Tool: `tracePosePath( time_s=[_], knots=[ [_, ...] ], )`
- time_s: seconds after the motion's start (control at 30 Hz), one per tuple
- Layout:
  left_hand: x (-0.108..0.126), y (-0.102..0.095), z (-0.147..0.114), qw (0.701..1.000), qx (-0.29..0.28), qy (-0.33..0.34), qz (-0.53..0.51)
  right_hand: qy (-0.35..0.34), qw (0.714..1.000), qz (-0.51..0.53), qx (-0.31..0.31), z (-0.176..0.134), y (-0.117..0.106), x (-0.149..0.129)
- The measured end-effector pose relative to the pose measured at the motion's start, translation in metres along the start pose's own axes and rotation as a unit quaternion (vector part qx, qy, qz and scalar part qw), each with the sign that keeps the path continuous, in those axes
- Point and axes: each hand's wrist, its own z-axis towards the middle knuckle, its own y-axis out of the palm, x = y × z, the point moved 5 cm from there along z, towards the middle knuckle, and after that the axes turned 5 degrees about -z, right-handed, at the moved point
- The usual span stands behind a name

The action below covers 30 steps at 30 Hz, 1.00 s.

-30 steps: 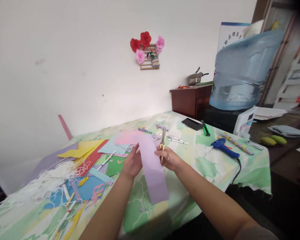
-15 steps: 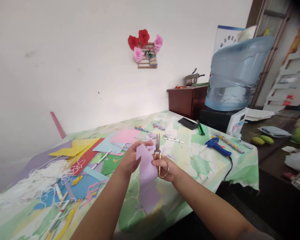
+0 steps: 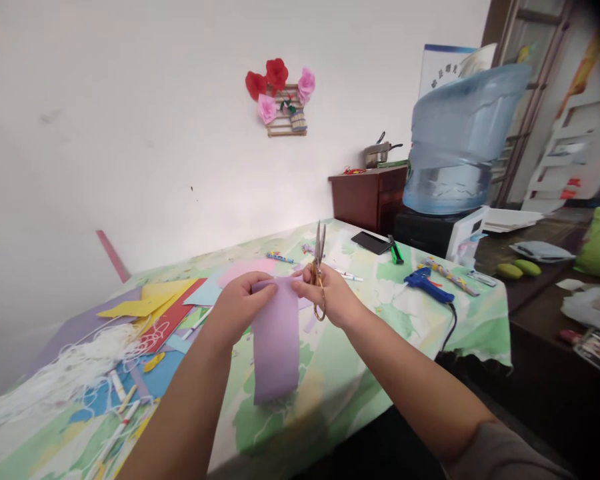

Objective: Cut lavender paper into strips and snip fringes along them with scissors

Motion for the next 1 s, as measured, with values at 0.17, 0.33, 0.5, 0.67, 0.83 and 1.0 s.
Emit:
tracePosePath(
  time_s=[0.17,0.33,0.5,0.67,0.83,1.0],
  knots=[
    [0.012,0.012,-0.007,0.997,-0.072,-0.009,0.009,0.000,1.000,0.010,0.019,-0.007,-0.004,0.000],
    [0.039,0.018,-0.009,0.984,-0.110,0.086,0.115,-0.016,0.998,0.052,0.005,-0.017,-0.007,-0.011],
    [0.047,0.015,-0.014,0.975,-0.067,0.159,0.139,0.001,0.992,0.125,-0.032,-0.024,-0.012,-0.022],
    [0.052,0.019,-0.024,0.973,-0.045,0.186,0.129,0.015,0.986,0.150,-0.073,-0.031,-0.009,-0.027],
    [0.060,0.020,-0.031,0.954,0.000,0.261,0.145,0.019,0.984,0.160,-0.069,-0.032,-0.006,-0.025],
    [0.063,0.023,-0.032,0.927,0.011,0.337,0.165,0.004,0.986,0.154,-0.062,-0.030,-0.008,-0.022]
  ],
)
